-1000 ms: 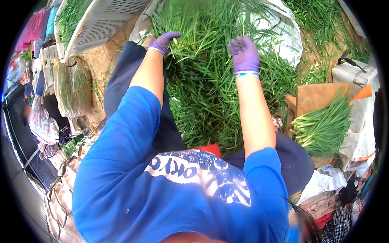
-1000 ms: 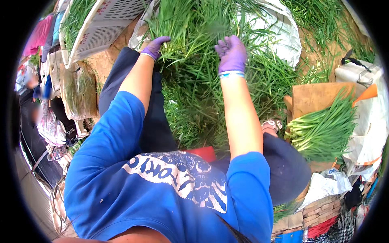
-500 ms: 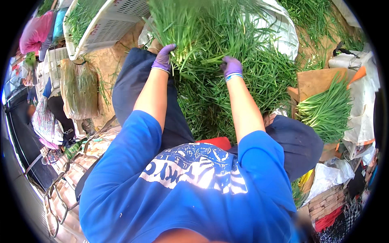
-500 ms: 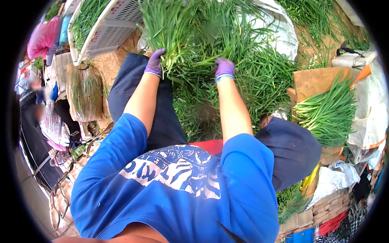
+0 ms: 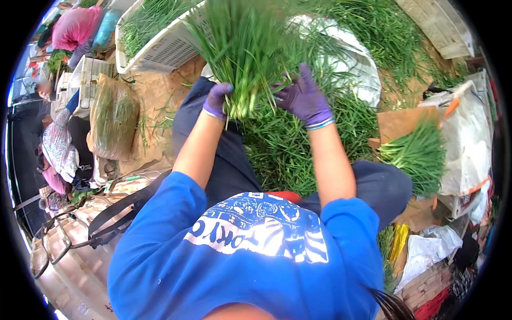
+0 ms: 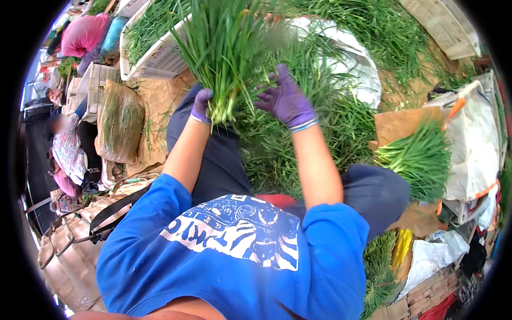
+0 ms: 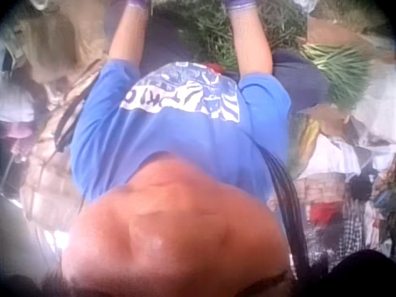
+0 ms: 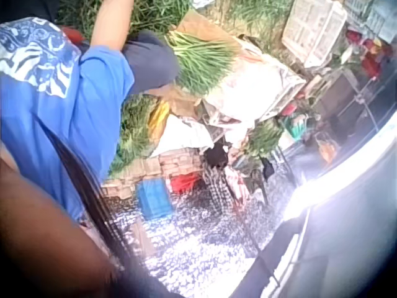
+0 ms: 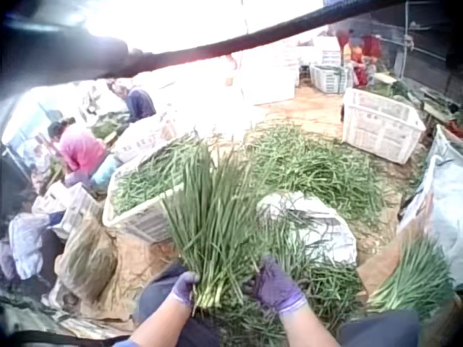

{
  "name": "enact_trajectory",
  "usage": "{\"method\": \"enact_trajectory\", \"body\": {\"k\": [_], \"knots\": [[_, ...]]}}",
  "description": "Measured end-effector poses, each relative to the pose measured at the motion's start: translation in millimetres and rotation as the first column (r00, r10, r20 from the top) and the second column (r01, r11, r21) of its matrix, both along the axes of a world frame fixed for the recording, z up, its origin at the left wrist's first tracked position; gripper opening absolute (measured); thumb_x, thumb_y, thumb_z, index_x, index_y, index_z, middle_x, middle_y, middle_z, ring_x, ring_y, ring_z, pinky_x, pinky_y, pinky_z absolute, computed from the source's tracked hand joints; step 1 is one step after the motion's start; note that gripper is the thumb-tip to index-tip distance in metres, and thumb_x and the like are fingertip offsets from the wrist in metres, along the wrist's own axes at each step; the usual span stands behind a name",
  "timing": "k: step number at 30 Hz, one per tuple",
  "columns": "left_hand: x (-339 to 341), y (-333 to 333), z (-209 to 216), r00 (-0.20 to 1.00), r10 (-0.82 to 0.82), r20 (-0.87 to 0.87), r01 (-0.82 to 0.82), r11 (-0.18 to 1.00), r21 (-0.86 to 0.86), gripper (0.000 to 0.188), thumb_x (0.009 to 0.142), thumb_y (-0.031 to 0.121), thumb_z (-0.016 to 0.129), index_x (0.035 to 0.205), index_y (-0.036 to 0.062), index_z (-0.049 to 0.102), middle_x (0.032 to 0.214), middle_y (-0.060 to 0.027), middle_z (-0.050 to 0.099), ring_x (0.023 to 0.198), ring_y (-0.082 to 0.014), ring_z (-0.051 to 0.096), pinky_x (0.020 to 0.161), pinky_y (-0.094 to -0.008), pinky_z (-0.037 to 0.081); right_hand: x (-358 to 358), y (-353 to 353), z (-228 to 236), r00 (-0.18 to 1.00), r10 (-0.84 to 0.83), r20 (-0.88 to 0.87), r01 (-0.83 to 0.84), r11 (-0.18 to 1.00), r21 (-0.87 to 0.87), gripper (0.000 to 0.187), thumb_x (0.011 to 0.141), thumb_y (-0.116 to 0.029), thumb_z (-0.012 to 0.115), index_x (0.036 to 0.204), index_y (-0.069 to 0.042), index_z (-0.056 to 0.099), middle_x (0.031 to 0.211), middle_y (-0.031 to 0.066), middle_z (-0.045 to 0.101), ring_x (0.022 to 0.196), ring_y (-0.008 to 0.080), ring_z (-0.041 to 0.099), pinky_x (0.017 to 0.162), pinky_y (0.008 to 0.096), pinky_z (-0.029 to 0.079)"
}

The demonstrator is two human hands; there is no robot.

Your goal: The person sorts bundles of chives by hand, picking through stalks to remove debris, aligning the bundles, and placing them into a pile while wearing gloves.

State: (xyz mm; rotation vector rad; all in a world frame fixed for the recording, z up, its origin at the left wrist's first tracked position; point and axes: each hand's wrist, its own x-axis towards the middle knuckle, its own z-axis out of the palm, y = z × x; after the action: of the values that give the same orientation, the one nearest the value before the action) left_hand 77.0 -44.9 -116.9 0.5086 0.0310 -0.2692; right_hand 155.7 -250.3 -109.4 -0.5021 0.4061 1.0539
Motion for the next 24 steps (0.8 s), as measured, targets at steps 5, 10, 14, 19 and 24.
{"method": "enact_trajectory", "body": {"k": [5, 10, 14, 19, 24], "knots": [[-43, -67, 10, 0.984, -0.155, -0.088, 0.176, 0.923, 0.342, 0.073, 0.054, 0.009, 0.065, 0.122, 0.0018, 0.039, 0.113, -0.0096, 0.051, 0.103, -0.0193, 0.049, 0.091, -0.0293, 0.034, -41, -16, 21, 0.876, -0.269, 0.4, 0.195, 0.957, 0.216, 0.069, 0.066, -0.04, 0.068, 0.12, -0.007, 0.039, 0.113, 0.0093, 0.049, 0.102, 0.0223, 0.049, 0.088, 0.0367, 0.041], [-70, -85, 10, 0.858, -0.44, -0.266, 0.508, 0.802, 0.313, 0.071, 0.056, 0.009, 0.065, 0.122, 0.0023, 0.039, 0.112, -0.0091, 0.051, 0.104, -0.0191, 0.047, 0.091, -0.0303, 0.034, -57, -63, 10, 0.853, -0.341, 0.395, 0.256, 0.933, 0.251, 0.056, 0.069, -0.028, 0.068, 0.114, -0.006, 0.045, 0.109, 0.0096, 0.053, 0.099, 0.0226, 0.052, 0.085, 0.0372, 0.044], [-67, -85, -7, 0.862, -0.501, -0.083, 0.46, 0.7, 0.546, 0.077, 0.064, 0.022, 0.071, 0.127, 0.0046, 0.031, 0.118, -0.0073, 0.046, 0.108, -0.0183, 0.043, 0.09, -0.0307, 0.034, -71, -69, 16, 0.737, -0.263, 0.623, 0.455, 0.874, -0.17, 0.04, 0.068, -0.009, 0.066, 0.105, -0.003, 0.052, 0.096, 0.0092, 0.058, 0.085, 0.02, 0.057, 0.078, 0.0336, 0.046], [-42, -106, 38, 0.91, -0.415, 0.009, 0.246, 0.555, 0.795, 0.069, 0.063, 0.025, 0.072, 0.119, 0.0018, 0.04, 0.113, -0.0092, 0.05, 0.102, -0.0171, 0.046, 0.087, -0.0288, 0.036, -101, -82, -8, 0.512, 0.09, 0.854, 0.384, 0.866, -0.321, 0.04, 0.065, 0.0, 0.066, 0.102, -0.002, 0.053, 0.096, 0.0063, 0.059, 0.082, 0.014, 0.055, 0.074, 0.0281, 0.044], [-63, -128, 0, 0.773, -0.58, 0.256, -0.081, 0.311, 0.947, 0.055, 0.067, 0.027, 0.069, 0.114, 0.0073, 0.048, 0.114, -0.0096, 0.05, 0.105, -0.02, 0.046, 0.091, -0.0316, 0.035, -136, -96, -28, 0.37, 0.188, 0.91, 0.335, 0.887, -0.319, 0.038, 0.076, -0.013, 0.058, 0.111, -0.003, 0.046, 0.099, 0.0066, 0.056, 0.087, 0.0156, 0.054, 0.076, 0.0263, 0.043]]}}
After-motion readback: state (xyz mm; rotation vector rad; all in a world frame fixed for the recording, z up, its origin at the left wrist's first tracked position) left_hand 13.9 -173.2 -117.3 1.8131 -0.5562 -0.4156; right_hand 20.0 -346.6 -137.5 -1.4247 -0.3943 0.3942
